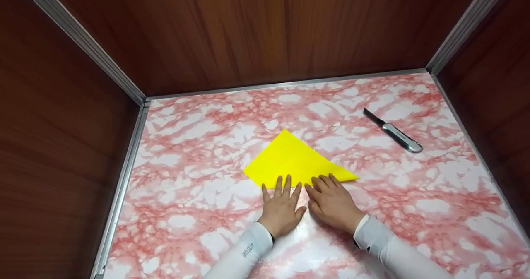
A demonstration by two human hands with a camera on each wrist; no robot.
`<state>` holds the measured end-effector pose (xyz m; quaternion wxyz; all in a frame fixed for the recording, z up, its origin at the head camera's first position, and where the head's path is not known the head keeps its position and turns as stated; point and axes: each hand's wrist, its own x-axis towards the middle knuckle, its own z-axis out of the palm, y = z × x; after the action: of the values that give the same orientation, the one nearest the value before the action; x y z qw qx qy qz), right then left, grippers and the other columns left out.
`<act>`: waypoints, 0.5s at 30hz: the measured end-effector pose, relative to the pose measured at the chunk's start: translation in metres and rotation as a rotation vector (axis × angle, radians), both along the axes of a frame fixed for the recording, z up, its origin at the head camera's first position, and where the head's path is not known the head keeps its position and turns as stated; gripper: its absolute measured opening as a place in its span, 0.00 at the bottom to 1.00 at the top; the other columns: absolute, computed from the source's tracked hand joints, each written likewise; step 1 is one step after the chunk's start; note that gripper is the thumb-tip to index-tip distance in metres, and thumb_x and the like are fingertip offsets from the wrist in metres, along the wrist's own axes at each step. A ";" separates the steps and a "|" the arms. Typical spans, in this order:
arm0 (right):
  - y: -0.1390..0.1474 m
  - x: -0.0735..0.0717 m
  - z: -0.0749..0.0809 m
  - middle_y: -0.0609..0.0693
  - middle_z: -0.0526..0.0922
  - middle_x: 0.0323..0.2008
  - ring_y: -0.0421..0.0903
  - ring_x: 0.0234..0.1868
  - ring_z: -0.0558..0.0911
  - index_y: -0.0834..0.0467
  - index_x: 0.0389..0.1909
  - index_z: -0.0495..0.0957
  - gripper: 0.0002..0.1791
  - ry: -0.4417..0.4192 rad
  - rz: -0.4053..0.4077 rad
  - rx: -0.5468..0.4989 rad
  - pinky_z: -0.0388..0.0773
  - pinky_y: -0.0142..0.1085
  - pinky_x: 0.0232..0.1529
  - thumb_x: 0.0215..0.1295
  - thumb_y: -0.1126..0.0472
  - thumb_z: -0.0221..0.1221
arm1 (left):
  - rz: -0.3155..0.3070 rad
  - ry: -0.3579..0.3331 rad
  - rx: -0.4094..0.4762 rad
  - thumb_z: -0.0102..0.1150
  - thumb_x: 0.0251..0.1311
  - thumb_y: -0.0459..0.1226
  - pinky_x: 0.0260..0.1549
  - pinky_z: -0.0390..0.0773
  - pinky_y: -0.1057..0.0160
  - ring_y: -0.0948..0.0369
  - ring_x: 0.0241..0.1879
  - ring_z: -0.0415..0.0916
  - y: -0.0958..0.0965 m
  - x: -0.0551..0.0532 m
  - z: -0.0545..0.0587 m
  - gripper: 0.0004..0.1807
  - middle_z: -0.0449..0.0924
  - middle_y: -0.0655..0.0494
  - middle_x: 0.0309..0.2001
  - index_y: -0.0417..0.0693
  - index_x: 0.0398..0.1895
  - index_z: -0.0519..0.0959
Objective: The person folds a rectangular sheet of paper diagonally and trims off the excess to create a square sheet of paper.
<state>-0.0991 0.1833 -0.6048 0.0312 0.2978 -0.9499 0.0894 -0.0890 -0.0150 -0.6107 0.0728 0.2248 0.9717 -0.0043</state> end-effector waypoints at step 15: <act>0.000 0.002 -0.001 0.61 0.73 0.61 0.62 0.63 0.67 0.58 0.62 0.76 0.26 0.009 0.007 -0.034 0.52 0.58 0.67 0.68 0.49 0.54 | -0.085 -0.045 0.032 0.27 0.70 0.64 0.68 0.42 0.42 0.53 0.75 0.37 0.000 -0.001 0.002 0.42 0.41 0.48 0.77 0.45 0.77 0.49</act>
<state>-0.0974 0.1829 -0.6054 0.0400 0.3008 -0.9471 0.1043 -0.0902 -0.0151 -0.6090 0.0911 0.2670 0.9593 0.0131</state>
